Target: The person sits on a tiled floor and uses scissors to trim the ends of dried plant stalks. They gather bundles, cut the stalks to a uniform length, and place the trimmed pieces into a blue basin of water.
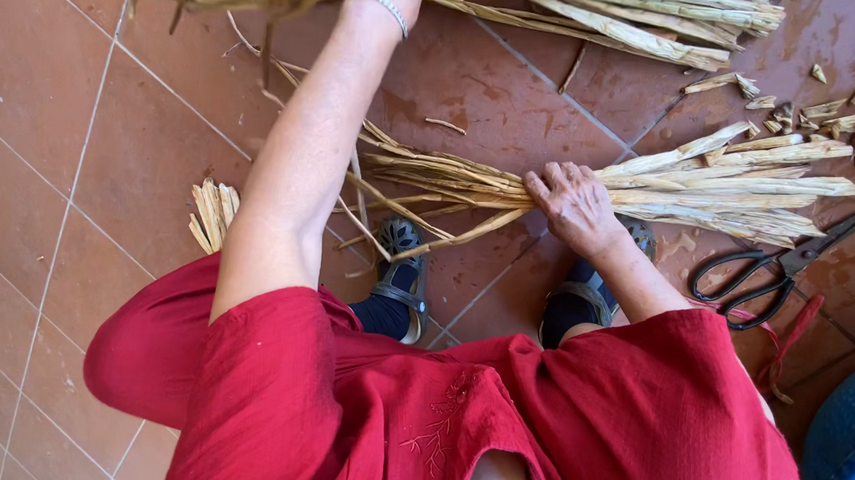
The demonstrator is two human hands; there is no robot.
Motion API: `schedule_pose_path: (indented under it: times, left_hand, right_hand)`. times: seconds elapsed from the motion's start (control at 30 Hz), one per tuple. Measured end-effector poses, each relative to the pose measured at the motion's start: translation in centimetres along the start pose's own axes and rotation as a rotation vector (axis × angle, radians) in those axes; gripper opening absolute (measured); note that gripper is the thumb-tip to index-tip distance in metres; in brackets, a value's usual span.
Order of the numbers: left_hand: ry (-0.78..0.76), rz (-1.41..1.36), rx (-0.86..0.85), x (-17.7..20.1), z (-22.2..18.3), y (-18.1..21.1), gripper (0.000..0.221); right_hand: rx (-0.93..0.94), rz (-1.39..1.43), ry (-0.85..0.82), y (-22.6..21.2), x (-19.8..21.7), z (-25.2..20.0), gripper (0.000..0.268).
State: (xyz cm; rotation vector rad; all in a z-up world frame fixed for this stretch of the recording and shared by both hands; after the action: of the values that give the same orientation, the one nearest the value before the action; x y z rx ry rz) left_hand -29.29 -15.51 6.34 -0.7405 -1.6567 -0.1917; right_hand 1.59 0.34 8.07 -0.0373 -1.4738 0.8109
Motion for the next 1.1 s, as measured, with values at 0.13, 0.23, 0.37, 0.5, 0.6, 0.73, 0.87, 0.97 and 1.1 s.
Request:
schedule_pose_path:
  times: [0.13,0.23,0.37,0.5,0.6,0.73,0.87,0.97,1.1]
  left_hand:
    - [0.073,-0.153,-0.062,3.1,-4.9,6.4,0.106]
    - [-0.377,-0.639,-0.153,0.6,-10.2,14.1,0.130]
    - [0.017,-0.394,-0.289,3.6,-16.9,20.2,0.126]
    - [0.171,-0.595,-0.466,2.3,-22.0,25.6,0.071]
    - [-0.460,-1.148,-0.318,-5.3,-22.6,28.5,0.090]
    - [-0.546,-2.358,-0.090,-4.5,-19.4,24.9,0.102]
    - [-0.016,-2.849,-0.009,3.6,-14.6,18.8,0.094]
    - [0.343,-2.719,-0.195,13.7,-12.2,15.0,0.071]
    - [0.698,-1.794,-0.177,26.3,-12.6,9.9,0.060]
  right_hand:
    - [-0.030,0.010,0.028,0.9,1.6,0.3,0.039]
    - [-0.039,-0.012,0.038,1.2,2.3,0.8,0.039]
    - [-0.101,-0.030,0.082,2.5,3.6,0.9,0.035]
    - [-0.196,-0.060,0.143,4.1,6.1,0.9,0.031]
    - [-0.221,-0.073,0.152,4.0,8.8,0.9,0.038]
    - [-0.198,-0.058,0.186,2.6,13.8,0.5,0.045]
    - [-0.194,0.003,0.185,1.5,18.6,0.3,0.043]
    - [-0.166,0.124,0.241,-0.1,22.5,1.0,0.047]
    - [-0.174,0.368,0.282,-0.7,27.8,2.5,0.056]
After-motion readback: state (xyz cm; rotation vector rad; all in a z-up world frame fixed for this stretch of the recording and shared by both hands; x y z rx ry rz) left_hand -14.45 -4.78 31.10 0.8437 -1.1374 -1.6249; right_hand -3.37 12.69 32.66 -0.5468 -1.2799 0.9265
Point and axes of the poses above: each hand's wrist, its own z-axis towards the middle knuckle, its own x-axis out of the back of the hand, y = z × x, the point moved 10 cm from there along z, towards the middle knuckle, and after that the axes turned 8 degrees about z, right-handed, at the moved point
